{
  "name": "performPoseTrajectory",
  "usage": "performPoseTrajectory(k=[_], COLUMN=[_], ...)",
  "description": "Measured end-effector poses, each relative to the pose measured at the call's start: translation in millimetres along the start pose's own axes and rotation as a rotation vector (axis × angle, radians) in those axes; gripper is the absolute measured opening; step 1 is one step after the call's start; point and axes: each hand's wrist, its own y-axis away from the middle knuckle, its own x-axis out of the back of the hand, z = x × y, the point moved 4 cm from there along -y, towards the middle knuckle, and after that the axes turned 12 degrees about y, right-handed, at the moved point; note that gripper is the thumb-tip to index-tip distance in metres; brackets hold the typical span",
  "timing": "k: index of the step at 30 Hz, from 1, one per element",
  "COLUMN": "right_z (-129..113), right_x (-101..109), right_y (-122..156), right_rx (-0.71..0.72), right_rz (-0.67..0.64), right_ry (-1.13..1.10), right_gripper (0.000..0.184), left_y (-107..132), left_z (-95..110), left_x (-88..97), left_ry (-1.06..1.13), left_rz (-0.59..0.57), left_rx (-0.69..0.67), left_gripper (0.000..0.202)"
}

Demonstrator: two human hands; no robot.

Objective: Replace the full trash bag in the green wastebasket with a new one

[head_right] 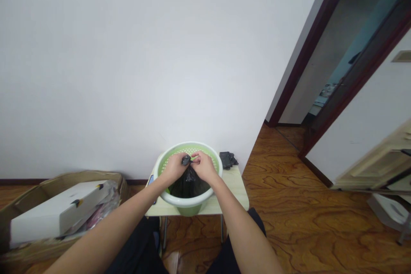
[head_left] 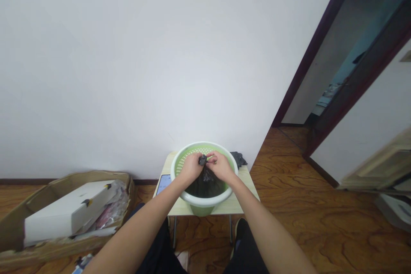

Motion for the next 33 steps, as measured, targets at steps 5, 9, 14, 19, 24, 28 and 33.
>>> performPoseTrajectory(k=[5,9,14,19,24,28,33], right_z=[-1.3,5.1,16.0,16.0,12.0,8.6,5.3], right_x=[2.4,0.7,-2.7,-1.2,-2.2,-6.3,-10.2], right_y=[-0.2,-3.0,-5.8,-4.8,-4.8,-4.6,-2.1], right_rx=[0.031,-0.058,-0.175,-0.138,-0.199,-0.261,-0.212], right_rz=[0.015,-0.002,-0.006,0.016,-0.031,-0.122,-0.241], right_ry=[0.023,-0.048,-0.197,-0.208,-0.255,-0.319,-0.334], right_gripper=[0.023,0.022,0.023,0.025,0.025,0.026,0.014], left_y=[0.2,0.2,-0.5,-1.7,0.7,2.0,1.0], left_z=[-1.4,-1.7,-2.1,-3.7,-3.8,-2.6,-0.1], left_x=[-2.3,-2.4,-3.8,-4.6,-6.0,-5.8,-5.1], left_ry=[-0.019,-0.015,0.022,0.021,0.01,0.066,0.13], left_rz=[0.013,0.024,0.036,0.039,-0.01,-0.011,-0.009], left_rx=[-0.004,-0.008,-0.023,-0.031,-0.096,-0.131,-0.058], left_gripper=[0.013,0.012,0.011,0.012,0.021,0.019,0.009])
